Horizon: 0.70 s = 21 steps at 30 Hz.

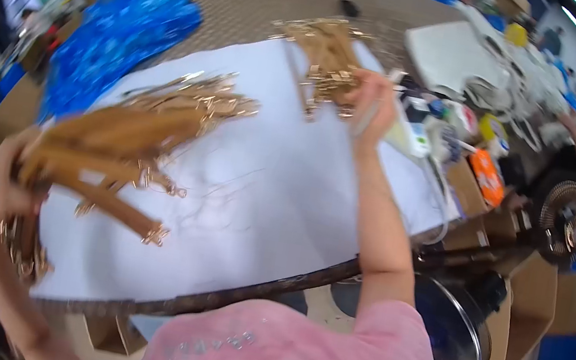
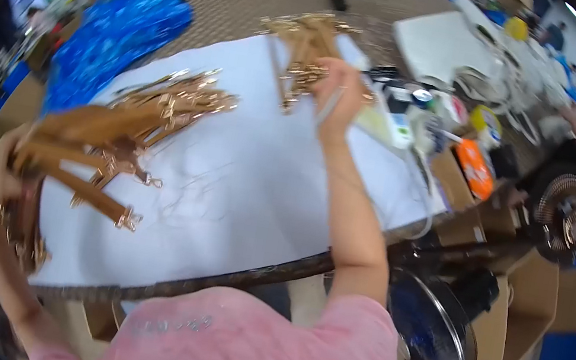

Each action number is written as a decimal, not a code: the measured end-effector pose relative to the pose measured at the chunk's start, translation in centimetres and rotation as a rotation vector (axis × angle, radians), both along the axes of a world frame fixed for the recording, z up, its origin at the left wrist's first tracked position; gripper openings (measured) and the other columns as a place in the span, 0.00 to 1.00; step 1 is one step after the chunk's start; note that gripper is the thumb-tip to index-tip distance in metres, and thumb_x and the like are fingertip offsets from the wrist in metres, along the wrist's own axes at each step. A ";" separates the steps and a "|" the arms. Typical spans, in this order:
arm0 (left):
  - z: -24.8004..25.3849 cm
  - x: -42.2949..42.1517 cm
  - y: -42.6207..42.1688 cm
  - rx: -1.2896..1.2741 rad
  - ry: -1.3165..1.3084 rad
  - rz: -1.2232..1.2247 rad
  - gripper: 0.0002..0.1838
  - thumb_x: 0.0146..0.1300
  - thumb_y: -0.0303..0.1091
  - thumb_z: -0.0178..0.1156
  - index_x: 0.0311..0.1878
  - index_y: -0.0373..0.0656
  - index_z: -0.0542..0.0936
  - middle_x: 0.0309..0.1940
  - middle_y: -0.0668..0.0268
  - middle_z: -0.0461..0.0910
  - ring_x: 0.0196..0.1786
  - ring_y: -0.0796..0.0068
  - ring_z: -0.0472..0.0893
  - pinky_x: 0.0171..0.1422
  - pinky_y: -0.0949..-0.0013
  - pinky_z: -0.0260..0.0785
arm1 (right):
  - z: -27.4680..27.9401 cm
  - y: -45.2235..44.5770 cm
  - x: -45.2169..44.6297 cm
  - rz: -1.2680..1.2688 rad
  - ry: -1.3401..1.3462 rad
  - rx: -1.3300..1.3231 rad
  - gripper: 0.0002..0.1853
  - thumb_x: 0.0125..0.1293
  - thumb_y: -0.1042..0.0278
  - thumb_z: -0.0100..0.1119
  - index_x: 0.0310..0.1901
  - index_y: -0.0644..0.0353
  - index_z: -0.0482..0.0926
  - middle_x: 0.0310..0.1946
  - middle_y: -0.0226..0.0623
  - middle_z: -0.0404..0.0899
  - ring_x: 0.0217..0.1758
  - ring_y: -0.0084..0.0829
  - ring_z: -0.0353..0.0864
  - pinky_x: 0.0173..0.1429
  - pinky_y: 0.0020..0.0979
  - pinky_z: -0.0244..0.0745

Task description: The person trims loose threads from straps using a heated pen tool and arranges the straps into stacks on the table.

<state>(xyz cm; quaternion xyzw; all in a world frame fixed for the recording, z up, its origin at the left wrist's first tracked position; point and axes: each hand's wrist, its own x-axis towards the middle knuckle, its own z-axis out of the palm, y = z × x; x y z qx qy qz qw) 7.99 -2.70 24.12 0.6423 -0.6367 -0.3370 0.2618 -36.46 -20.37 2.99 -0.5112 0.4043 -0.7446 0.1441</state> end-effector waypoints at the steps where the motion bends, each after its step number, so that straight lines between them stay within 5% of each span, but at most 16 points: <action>1: 0.5 -0.2 -2.4 0.160 -0.248 0.023 0.34 0.40 0.24 0.69 0.58 0.35 0.76 0.46 0.59 0.81 0.51 0.71 0.79 0.56 0.69 0.71 | 0.3 0.3 -0.1 -0.048 0.051 -0.013 0.14 0.76 0.61 0.48 0.43 0.63 0.77 0.37 0.35 0.84 0.24 0.17 0.75 0.32 0.21 0.71; 4: -0.6 2.3 -5.4 0.324 -0.887 -0.110 0.36 0.37 0.25 0.69 0.58 0.37 0.77 0.47 0.61 0.81 0.51 0.72 0.78 0.57 0.70 0.71 | -0.3 0.0 0.0 -0.066 0.106 -0.038 0.13 0.77 0.62 0.47 0.45 0.63 0.76 0.38 0.36 0.84 0.25 0.17 0.77 0.33 0.21 0.73; 5: 0.3 2.5 -5.6 0.323 -0.897 -0.091 0.36 0.37 0.25 0.69 0.58 0.37 0.77 0.47 0.61 0.81 0.51 0.72 0.78 0.57 0.70 0.71 | -0.4 -0.4 -0.5 -0.074 0.108 -0.054 0.12 0.76 0.62 0.48 0.45 0.63 0.76 0.39 0.35 0.84 0.25 0.17 0.77 0.33 0.21 0.73; 7: 1.5 3.0 -4.4 0.092 -0.432 -0.192 0.36 0.37 0.25 0.68 0.57 0.37 0.77 0.46 0.63 0.81 0.50 0.73 0.77 0.56 0.70 0.71 | -0.6 -0.1 -0.6 -0.073 0.115 -0.050 0.12 0.76 0.62 0.48 0.45 0.63 0.76 0.40 0.36 0.84 0.25 0.18 0.77 0.33 0.21 0.73; 9: 2.1 4.9 -6.4 0.266 -0.420 -0.116 0.35 0.37 0.24 0.67 0.57 0.37 0.77 0.47 0.64 0.81 0.50 0.74 0.77 0.57 0.71 0.70 | -0.5 0.2 -0.2 -0.146 0.255 -0.040 0.12 0.76 0.62 0.48 0.46 0.63 0.76 0.43 0.38 0.84 0.27 0.19 0.78 0.34 0.20 0.74; 11: 3.1 5.5 -5.5 0.230 -0.386 -0.106 0.34 0.42 0.23 0.67 0.59 0.37 0.75 0.43 0.62 0.80 0.41 0.76 0.80 0.44 0.73 0.75 | -3.6 -3.5 -1.7 0.280 -0.067 -0.289 0.12 0.77 0.63 0.47 0.49 0.62 0.76 0.45 0.40 0.83 0.29 0.21 0.78 0.33 0.22 0.77; 13: 4.1 6.4 -5.1 0.273 -0.359 -0.047 0.34 0.46 0.24 0.68 0.61 0.36 0.73 0.37 0.62 0.80 0.32 0.77 0.79 0.34 0.75 0.75 | -2.6 -2.2 -1.1 -0.020 0.048 -0.021 0.12 0.76 0.65 0.48 0.49 0.65 0.76 0.46 0.38 0.83 0.30 0.18 0.75 0.34 0.19 0.75; 15: 3.9 8.1 -4.5 0.272 -0.346 -0.027 0.34 0.47 0.25 0.68 0.62 0.36 0.71 0.34 0.62 0.80 0.29 0.77 0.79 0.30 0.75 0.74 | -2.0 -1.3 -0.8 -0.032 0.113 -0.070 0.12 0.77 0.66 0.47 0.50 0.65 0.77 0.46 0.37 0.83 0.30 0.15 0.73 0.35 0.18 0.72; 18: 2.3 9.7 -4.0 0.266 0.013 -0.046 0.35 0.48 0.27 0.70 0.62 0.36 0.71 0.30 0.63 0.79 0.26 0.78 0.77 0.29 0.76 0.73 | -1.1 -0.1 0.0 -0.029 0.118 -0.089 0.12 0.77 0.68 0.47 0.51 0.66 0.76 0.46 0.39 0.84 0.29 0.15 0.74 0.36 0.18 0.75; 21: 2.3 9.5 -4.2 0.268 -0.093 -0.058 0.32 0.48 0.27 0.69 0.60 0.36 0.72 0.29 0.64 0.79 0.25 0.78 0.77 0.27 0.76 0.71 | -0.2 -0.2 0.0 -0.045 0.174 -0.109 0.12 0.77 0.69 0.46 0.51 0.66 0.77 0.46 0.40 0.84 0.28 0.15 0.74 0.36 0.17 0.76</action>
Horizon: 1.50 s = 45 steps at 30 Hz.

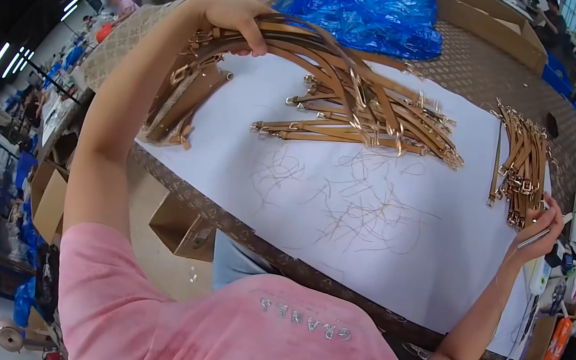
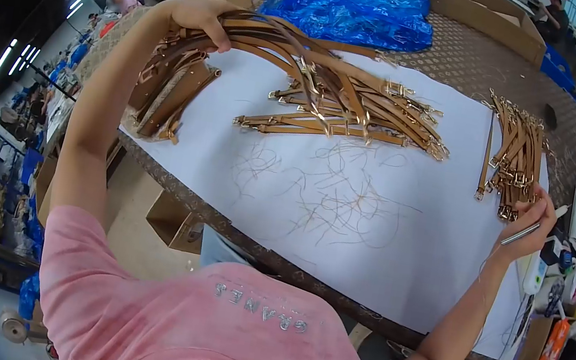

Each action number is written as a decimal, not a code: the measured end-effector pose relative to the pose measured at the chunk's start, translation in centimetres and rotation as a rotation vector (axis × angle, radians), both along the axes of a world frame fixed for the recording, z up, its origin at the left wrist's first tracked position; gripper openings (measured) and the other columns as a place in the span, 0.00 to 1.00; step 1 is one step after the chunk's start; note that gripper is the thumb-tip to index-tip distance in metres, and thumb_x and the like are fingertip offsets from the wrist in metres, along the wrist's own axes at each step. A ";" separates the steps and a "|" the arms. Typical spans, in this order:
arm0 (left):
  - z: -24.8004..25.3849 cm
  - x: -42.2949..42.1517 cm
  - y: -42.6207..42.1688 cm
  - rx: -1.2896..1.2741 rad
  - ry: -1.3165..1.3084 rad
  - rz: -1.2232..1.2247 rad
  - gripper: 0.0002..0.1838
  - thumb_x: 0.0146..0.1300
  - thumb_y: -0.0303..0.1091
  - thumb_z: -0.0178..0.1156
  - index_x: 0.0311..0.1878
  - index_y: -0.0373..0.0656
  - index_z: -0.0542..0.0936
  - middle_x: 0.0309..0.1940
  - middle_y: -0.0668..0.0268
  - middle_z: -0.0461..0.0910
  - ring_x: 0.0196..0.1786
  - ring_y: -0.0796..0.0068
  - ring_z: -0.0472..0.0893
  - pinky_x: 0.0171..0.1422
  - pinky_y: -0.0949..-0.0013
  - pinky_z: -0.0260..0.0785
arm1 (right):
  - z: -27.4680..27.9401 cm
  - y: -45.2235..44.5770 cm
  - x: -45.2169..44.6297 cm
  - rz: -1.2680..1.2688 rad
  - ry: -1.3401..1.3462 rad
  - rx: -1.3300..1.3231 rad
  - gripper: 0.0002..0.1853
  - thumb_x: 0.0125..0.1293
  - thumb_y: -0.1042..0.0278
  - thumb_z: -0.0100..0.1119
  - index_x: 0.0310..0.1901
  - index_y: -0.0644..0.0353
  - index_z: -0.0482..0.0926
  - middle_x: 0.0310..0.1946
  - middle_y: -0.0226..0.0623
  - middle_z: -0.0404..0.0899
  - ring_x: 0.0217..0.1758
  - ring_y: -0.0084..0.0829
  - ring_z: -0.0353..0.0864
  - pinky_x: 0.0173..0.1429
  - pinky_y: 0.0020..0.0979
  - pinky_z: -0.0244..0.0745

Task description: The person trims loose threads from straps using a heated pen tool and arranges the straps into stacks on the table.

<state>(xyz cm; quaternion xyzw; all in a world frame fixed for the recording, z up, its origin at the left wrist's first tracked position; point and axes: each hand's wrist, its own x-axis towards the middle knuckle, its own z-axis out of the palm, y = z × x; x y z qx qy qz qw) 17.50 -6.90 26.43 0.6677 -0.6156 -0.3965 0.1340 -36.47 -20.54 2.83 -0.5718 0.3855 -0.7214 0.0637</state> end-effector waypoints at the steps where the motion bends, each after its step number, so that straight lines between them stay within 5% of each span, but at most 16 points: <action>1: 0.2 -0.4 -0.3 0.010 -0.062 -0.026 0.31 0.48 0.26 0.69 0.59 0.36 0.73 0.28 0.64 0.78 0.25 0.78 0.77 0.26 0.76 0.70 | -0.1 0.1 0.0 -0.023 0.023 0.000 0.12 0.77 0.69 0.46 0.51 0.66 0.77 0.46 0.40 0.84 0.28 0.15 0.74 0.36 0.17 0.75; 14: 0.8 -3.2 -1.7 0.066 0.034 -0.089 0.31 0.50 0.26 0.69 0.60 0.38 0.73 0.30 0.63 0.79 0.25 0.77 0.78 0.28 0.74 0.70 | 0.4 1.1 -0.4 -0.060 0.014 -0.014 0.12 0.77 0.69 0.45 0.49 0.67 0.77 0.47 0.40 0.84 0.28 0.15 0.74 0.37 0.17 0.71; 17: 0.2 -4.3 -3.6 0.065 -0.468 -0.232 0.29 0.51 0.26 0.69 0.59 0.38 0.73 0.30 0.64 0.80 0.26 0.76 0.78 0.30 0.72 0.71 | 0.9 1.2 -0.5 -0.057 0.038 -0.019 0.12 0.76 0.69 0.46 0.49 0.67 0.77 0.47 0.40 0.84 0.28 0.14 0.75 0.37 0.17 0.72; 21: 0.0 -4.8 -3.6 -0.128 -0.603 -0.259 0.27 0.52 0.26 0.69 0.56 0.38 0.72 0.30 0.65 0.80 0.27 0.77 0.79 0.33 0.71 0.71 | 0.2 1.4 0.2 -0.007 0.012 -0.007 0.10 0.75 0.71 0.48 0.48 0.67 0.77 0.47 0.40 0.84 0.28 0.14 0.75 0.37 0.17 0.73; 26: 0.6 -4.8 -3.0 -0.053 -0.611 -0.197 0.27 0.53 0.26 0.69 0.56 0.39 0.71 0.31 0.66 0.80 0.29 0.77 0.80 0.35 0.71 0.71 | -0.1 1.9 2.0 0.023 0.099 0.013 0.08 0.73 0.75 0.51 0.48 0.66 0.77 0.44 0.40 0.84 0.29 0.16 0.76 0.37 0.18 0.74; 33: -0.6 -5.3 -0.9 -0.159 -0.369 -0.079 0.30 0.50 0.22 0.70 0.58 0.41 0.71 0.36 0.69 0.76 0.33 0.80 0.79 0.34 0.73 0.74 | -0.8 4.2 7.1 0.327 0.066 -0.182 0.10 0.68 0.81 0.56 0.49 0.64 0.72 0.45 0.43 0.82 0.32 0.23 0.81 0.39 0.23 0.78; 41: -1.9 -6.5 0.2 -0.164 -0.010 -0.127 0.29 0.49 0.24 0.71 0.57 0.40 0.73 0.34 0.70 0.78 0.30 0.83 0.77 0.32 0.78 0.70 | 1.1 9.1 13.7 0.652 0.286 -0.293 0.23 0.56 0.85 0.67 0.49 0.63 0.67 0.48 0.53 0.78 0.56 0.40 0.80 0.47 0.29 0.81; 45: -1.4 -8.1 0.9 -0.184 0.084 -0.133 0.30 0.47 0.26 0.71 0.56 0.39 0.73 0.31 0.70 0.78 0.26 0.83 0.76 0.30 0.79 0.70 | 1.4 10.0 15.8 0.650 0.344 -0.245 0.24 0.54 0.87 0.67 0.49 0.63 0.66 0.50 0.54 0.77 0.56 0.41 0.80 0.48 0.29 0.81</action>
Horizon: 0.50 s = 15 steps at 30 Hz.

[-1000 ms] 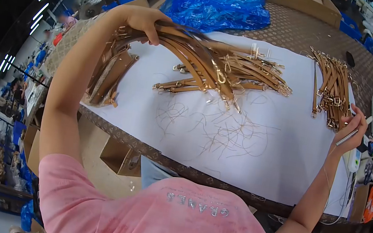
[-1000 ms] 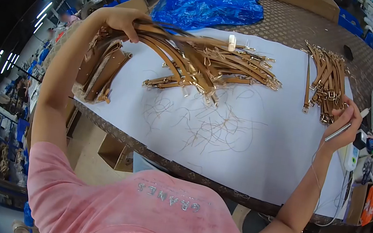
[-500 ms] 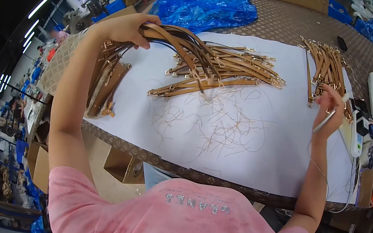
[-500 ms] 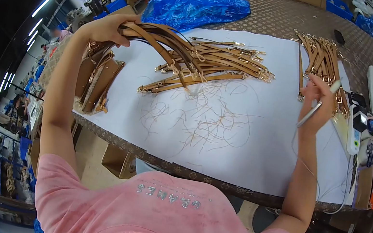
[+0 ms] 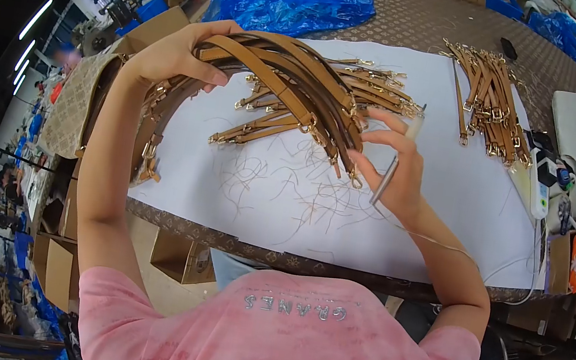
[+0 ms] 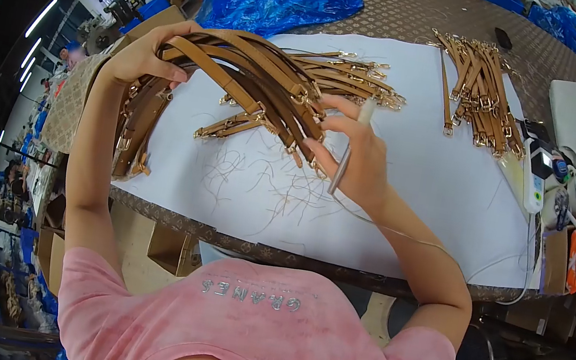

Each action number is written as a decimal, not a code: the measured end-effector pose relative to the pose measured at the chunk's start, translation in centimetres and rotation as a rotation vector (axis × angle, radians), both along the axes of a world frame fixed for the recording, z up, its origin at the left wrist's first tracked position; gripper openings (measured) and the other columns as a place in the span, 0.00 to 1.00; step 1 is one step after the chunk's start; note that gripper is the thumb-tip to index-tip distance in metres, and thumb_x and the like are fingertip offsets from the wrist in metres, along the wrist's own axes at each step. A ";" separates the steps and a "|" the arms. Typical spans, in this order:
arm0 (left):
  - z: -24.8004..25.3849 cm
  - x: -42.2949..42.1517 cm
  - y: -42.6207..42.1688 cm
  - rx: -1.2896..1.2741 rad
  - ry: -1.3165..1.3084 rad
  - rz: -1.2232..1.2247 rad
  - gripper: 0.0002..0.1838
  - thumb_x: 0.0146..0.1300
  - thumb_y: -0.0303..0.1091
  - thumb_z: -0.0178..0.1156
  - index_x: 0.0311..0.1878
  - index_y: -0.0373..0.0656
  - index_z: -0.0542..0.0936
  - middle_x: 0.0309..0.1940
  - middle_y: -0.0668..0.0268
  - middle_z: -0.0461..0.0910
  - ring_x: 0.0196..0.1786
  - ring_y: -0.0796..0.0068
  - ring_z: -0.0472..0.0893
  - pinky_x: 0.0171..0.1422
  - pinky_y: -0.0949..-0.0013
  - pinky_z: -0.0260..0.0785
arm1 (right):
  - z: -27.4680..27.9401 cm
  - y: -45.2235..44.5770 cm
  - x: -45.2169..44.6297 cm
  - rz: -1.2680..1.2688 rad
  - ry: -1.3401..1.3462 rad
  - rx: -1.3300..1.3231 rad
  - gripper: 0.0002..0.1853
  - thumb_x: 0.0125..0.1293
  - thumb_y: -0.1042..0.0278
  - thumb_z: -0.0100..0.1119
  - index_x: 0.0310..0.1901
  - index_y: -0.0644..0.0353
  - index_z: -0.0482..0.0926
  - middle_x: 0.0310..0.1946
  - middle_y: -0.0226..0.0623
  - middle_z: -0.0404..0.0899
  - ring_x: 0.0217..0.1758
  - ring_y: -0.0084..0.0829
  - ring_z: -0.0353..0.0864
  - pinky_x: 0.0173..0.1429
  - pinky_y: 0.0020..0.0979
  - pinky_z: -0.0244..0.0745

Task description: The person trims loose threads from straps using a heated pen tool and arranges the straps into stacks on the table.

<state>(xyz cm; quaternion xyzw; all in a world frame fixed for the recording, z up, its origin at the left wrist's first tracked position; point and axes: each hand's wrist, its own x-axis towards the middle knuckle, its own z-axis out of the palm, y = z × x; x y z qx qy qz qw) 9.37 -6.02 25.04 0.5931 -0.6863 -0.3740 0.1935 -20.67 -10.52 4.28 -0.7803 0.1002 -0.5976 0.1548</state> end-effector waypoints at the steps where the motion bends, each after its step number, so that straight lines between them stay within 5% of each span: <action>1: 0.1 -0.1 0.0 0.004 -0.001 -0.002 0.30 0.47 0.26 0.71 0.56 0.39 0.73 0.31 0.70 0.78 0.26 0.83 0.76 0.30 0.79 0.70 | -0.1 -0.1 0.0 -0.002 -0.001 0.004 0.24 0.54 0.87 0.67 0.49 0.63 0.66 0.50 0.54 0.77 0.56 0.41 0.80 0.48 0.29 0.81; 5: 0.2 -0.3 -0.2 0.006 0.005 -0.002 0.32 0.46 0.29 0.71 0.57 0.38 0.73 0.29 0.69 0.79 0.24 0.83 0.76 0.28 0.79 0.70 | -0.4 -1.1 -0.5 0.057 -0.102 0.086 0.25 0.55 0.89 0.62 0.52 0.62 0.64 0.52 0.51 0.76 0.57 0.39 0.79 0.46 0.29 0.82; 15: -0.1 0.3 -1.8 0.046 0.062 -0.082 0.33 0.47 0.34 0.70 0.58 0.36 0.71 0.25 0.66 0.78 0.20 0.81 0.76 0.24 0.78 0.70 | 2.5 -1.8 -3.0 0.042 -0.186 0.376 0.21 0.64 0.88 0.54 0.55 0.61 0.61 0.59 0.54 0.70 0.41 0.31 0.86 0.43 0.25 0.84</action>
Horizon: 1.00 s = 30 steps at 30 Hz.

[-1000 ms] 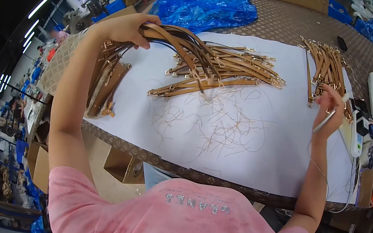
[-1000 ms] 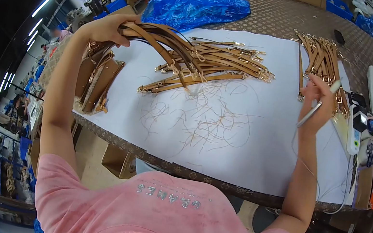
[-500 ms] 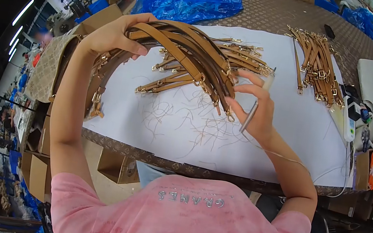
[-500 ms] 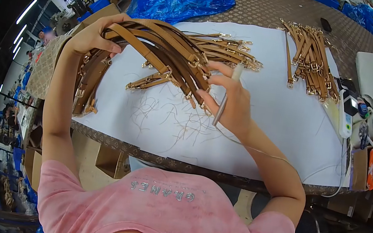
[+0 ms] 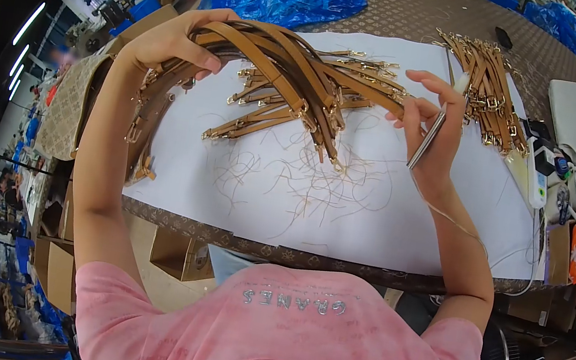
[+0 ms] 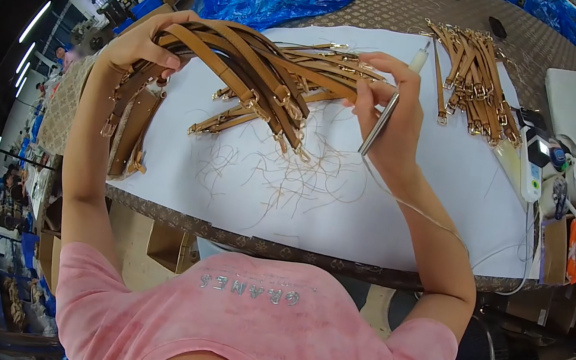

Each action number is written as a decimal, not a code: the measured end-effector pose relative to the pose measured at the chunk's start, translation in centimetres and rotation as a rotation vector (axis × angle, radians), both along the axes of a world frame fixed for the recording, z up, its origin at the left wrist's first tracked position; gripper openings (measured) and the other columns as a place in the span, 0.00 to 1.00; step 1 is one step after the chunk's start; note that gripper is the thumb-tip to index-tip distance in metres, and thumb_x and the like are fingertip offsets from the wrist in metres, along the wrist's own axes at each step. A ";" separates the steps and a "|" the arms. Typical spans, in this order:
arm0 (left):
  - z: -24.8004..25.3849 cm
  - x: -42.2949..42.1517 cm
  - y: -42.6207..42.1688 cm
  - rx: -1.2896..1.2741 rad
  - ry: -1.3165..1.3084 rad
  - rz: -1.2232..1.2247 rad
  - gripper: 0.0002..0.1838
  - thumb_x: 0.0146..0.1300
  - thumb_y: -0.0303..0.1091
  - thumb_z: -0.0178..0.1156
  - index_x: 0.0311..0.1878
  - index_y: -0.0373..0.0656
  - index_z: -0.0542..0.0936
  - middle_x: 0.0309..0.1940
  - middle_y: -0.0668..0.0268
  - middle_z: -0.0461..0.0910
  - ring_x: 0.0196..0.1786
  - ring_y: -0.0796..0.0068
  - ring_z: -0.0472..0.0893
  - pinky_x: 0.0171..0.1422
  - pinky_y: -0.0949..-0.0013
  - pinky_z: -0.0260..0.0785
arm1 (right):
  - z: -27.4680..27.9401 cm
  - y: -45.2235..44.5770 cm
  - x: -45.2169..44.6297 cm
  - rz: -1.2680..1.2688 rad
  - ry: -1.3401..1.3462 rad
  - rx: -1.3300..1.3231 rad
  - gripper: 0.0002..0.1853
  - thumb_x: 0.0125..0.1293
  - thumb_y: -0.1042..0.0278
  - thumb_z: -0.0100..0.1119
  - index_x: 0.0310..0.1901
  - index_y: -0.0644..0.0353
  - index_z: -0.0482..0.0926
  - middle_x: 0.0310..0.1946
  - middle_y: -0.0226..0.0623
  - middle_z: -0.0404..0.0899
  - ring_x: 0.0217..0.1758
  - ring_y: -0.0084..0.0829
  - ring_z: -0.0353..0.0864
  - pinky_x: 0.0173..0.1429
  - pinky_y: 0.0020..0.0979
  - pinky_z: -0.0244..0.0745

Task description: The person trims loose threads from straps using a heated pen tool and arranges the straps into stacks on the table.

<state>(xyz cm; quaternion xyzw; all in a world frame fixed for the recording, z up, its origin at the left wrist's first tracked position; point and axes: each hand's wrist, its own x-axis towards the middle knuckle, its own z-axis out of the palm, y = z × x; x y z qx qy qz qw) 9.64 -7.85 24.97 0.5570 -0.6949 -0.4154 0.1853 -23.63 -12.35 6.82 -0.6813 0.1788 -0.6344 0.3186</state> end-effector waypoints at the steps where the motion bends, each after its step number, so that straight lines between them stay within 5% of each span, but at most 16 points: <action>1: 0.0 0.1 -0.1 -0.020 0.008 0.004 0.33 0.47 0.34 0.69 0.58 0.36 0.71 0.25 0.65 0.77 0.20 0.80 0.75 0.24 0.78 0.69 | 0.1 -0.2 -0.2 -0.024 0.009 0.001 0.21 0.65 0.87 0.54 0.55 0.61 0.61 0.60 0.55 0.69 0.39 0.31 0.86 0.44 0.25 0.84; 6: 0.0 0.4 -0.2 -0.050 0.150 0.105 0.33 0.48 0.35 0.68 0.59 0.35 0.71 0.24 0.64 0.77 0.19 0.80 0.75 0.23 0.78 0.69 | -1.2 -1.6 -0.9 0.003 -0.025 0.001 0.22 0.66 0.83 0.57 0.57 0.60 0.60 0.66 0.56 0.65 0.46 0.35 0.86 0.50 0.27 0.83; 10: 1.3 -1.4 -0.2 0.062 0.007 0.095 0.28 0.52 0.32 0.68 0.57 0.37 0.73 0.26 0.63 0.77 0.22 0.79 0.76 0.27 0.78 0.67 | -3.5 -2.2 1.1 0.015 0.095 -0.031 0.22 0.67 0.81 0.58 0.58 0.60 0.60 0.70 0.58 0.59 0.54 0.38 0.84 0.55 0.29 0.82; 13: 1.9 -2.2 0.2 -0.025 0.136 0.106 0.24 0.55 0.32 0.66 0.56 0.38 0.74 0.26 0.64 0.77 0.24 0.80 0.76 0.26 0.78 0.68 | -3.9 -2.0 2.4 0.110 0.056 0.138 0.23 0.65 0.75 0.63 0.56 0.61 0.61 0.71 0.61 0.58 0.65 0.42 0.76 0.59 0.35 0.78; 21: 2.0 -1.6 0.6 -0.041 0.272 0.233 0.22 0.60 0.37 0.64 0.53 0.34 0.77 0.35 0.63 0.84 0.25 0.84 0.77 0.28 0.80 0.70 | -2.6 -3.6 -0.2 0.095 -0.101 0.147 0.20 0.69 0.79 0.55 0.58 0.60 0.59 0.74 0.57 0.52 0.54 0.40 0.83 0.53 0.27 0.82; 30: 3.3 -9.2 -4.1 -0.042 0.332 0.247 0.14 0.61 0.37 0.62 0.45 0.36 0.82 0.34 0.62 0.85 0.24 0.85 0.77 0.25 0.78 0.70 | -0.3 -4.1 -10.8 -0.312 -0.226 -0.010 0.16 0.72 0.77 0.50 0.57 0.61 0.60 0.71 0.59 0.56 0.48 0.35 0.85 0.45 0.24 0.82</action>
